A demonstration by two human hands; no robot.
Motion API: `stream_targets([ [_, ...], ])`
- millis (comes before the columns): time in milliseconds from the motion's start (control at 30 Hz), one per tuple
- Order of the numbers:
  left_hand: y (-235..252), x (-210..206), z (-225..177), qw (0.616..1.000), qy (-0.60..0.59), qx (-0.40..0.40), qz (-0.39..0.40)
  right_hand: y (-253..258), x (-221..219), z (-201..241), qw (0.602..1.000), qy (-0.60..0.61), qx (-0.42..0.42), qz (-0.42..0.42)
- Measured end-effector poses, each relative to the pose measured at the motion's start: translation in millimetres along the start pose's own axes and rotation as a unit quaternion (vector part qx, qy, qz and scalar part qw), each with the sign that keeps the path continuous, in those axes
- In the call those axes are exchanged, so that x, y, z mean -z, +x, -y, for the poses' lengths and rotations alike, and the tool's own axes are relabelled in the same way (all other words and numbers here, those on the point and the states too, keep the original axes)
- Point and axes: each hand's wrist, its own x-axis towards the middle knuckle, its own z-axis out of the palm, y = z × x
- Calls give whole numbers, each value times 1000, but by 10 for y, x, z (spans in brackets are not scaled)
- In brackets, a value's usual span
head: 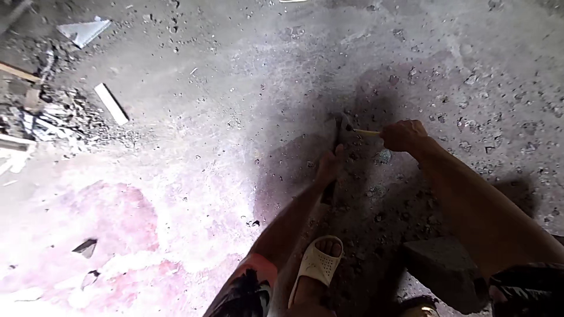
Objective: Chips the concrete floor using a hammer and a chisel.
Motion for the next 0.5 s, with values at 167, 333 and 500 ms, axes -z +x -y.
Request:
stream_targets([
  [167, -229, 81, -196, 994, -56, -56, -76, 35, -53, -31, 1000, 9, 3, -9],
  [333, 53, -22, -12, 1000, -12, 4, -19, 15, 11, 13, 1000, -9, -4, 3],
  [500, -241, 123, -105, 994, -68, -22, -80, 8, 24, 18, 1000, 3, -9, 3],
])
